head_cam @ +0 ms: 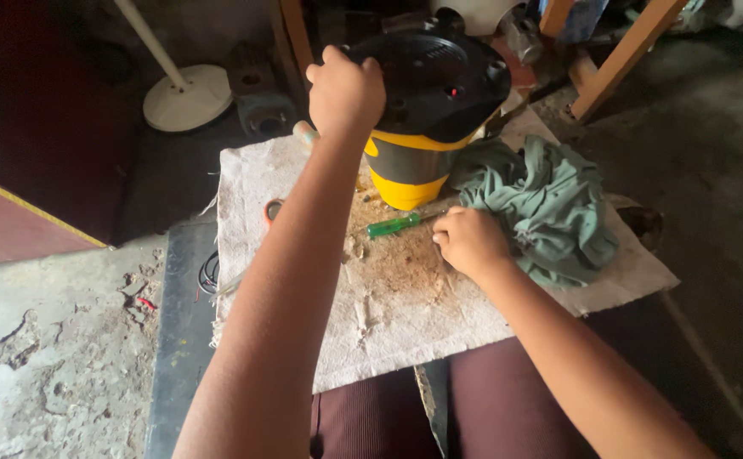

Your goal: The person disassembles a yellow and black blender base by using a screwdriver to remove screws, wipes the internal motor components with a cloth, and applies lubricant from a tube into the motor assembly.

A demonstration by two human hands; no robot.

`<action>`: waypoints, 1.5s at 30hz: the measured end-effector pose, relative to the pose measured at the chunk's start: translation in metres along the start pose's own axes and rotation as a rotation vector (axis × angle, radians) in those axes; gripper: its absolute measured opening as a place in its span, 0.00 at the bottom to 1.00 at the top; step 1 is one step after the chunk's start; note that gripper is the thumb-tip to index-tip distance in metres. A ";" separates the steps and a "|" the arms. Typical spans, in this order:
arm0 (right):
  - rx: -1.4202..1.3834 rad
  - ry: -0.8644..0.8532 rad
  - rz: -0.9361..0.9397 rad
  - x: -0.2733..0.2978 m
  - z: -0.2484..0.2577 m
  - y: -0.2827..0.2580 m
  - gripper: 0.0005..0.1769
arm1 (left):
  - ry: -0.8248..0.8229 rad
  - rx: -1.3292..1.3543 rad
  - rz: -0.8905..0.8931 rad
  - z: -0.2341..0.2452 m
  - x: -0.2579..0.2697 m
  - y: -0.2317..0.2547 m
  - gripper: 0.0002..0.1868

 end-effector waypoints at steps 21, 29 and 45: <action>-0.724 0.640 0.200 -0.050 0.183 0.041 0.10 | -0.019 0.051 -0.059 -0.001 -0.005 -0.008 0.29; -0.829 0.445 0.141 -0.078 0.175 0.061 0.12 | -0.035 0.128 -0.226 0.005 -0.002 -0.005 0.28; -0.782 0.347 0.274 -0.082 0.181 0.032 0.14 | -0.184 0.348 -0.394 0.014 -0.009 -0.023 0.34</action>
Point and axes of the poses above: each hand's wrist, its own x-axis away from the middle knuckle, its own z-axis out of the back of the hand, y = z × x, the point moved 9 cm from there along -x, towards the middle knuckle, and after that the axes turned 3 degrees about -z, right-handed, at the moved point
